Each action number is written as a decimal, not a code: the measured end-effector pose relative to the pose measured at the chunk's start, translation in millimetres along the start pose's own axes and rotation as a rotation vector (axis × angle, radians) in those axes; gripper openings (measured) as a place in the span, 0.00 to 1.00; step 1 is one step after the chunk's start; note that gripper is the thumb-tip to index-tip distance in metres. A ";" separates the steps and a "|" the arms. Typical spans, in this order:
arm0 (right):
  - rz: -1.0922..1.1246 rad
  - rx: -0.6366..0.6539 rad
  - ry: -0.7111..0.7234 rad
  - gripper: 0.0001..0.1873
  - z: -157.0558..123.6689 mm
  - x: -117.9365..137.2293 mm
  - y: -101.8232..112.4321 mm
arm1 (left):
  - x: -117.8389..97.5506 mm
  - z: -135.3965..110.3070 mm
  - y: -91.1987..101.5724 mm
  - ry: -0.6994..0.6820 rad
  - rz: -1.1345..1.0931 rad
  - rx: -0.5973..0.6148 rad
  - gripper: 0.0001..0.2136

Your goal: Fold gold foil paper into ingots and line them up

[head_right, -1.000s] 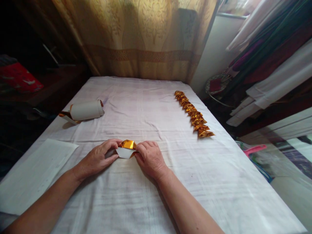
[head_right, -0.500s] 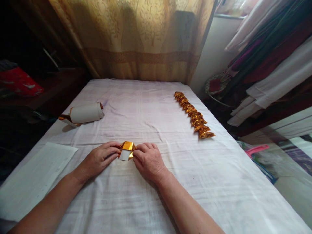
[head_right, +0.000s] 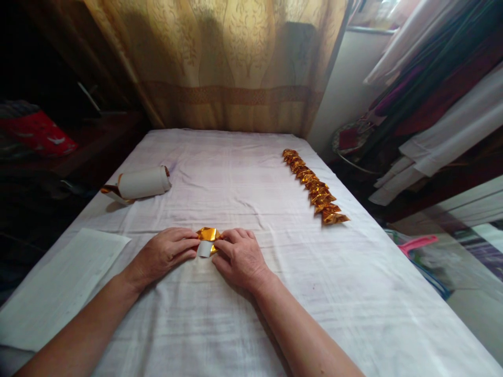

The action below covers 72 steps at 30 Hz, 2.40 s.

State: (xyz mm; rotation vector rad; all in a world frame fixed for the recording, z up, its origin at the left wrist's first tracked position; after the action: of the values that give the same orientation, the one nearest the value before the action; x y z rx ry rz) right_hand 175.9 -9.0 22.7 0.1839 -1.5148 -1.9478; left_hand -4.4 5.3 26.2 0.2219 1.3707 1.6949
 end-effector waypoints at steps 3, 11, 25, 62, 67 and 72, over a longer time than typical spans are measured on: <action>-0.007 -0.016 -0.008 0.12 1.5 0.8 0.1 | -1.3 0.2 -0.7 0.017 0.054 -0.048 0.12; -0.105 -0.032 0.090 0.08 7.0 5.8 -2.0 | -7.7 3.1 -0.1 -0.007 0.137 -0.085 0.14; -0.030 0.002 0.121 0.10 7.8 3.5 -0.5 | -2.7 -1.0 0.8 0.015 0.120 -0.102 0.13; -0.099 0.189 0.046 0.29 19.3 25.3 -30.8 | 13.9 20.6 -13.4 0.503 0.266 0.017 0.07; -0.106 0.321 -0.006 0.32 6.8 12.5 -31.9 | 14.7 19.6 -15.4 0.490 0.263 0.015 0.07; -0.163 0.311 -0.105 0.31 -10.5 -4.1 -20.5 | 17.7 19.6 -15.2 0.485 0.234 -0.002 0.07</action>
State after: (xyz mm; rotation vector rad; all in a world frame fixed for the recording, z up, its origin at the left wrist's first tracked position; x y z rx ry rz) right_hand 175.9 -12.8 -0.4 0.3534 -1.9227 -1.8580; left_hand 6.0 31.1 13.6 -0.0393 1.7481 2.0324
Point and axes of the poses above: each hand's wrist, its own z-axis towards the middle knuckle, its own y-axis out of the back of the hand, x = y × z, the point moved 6 cm from there along z, towards the middle knuckle, and after that the axes turned 8 degrees about -z, right-handed, at the moved point
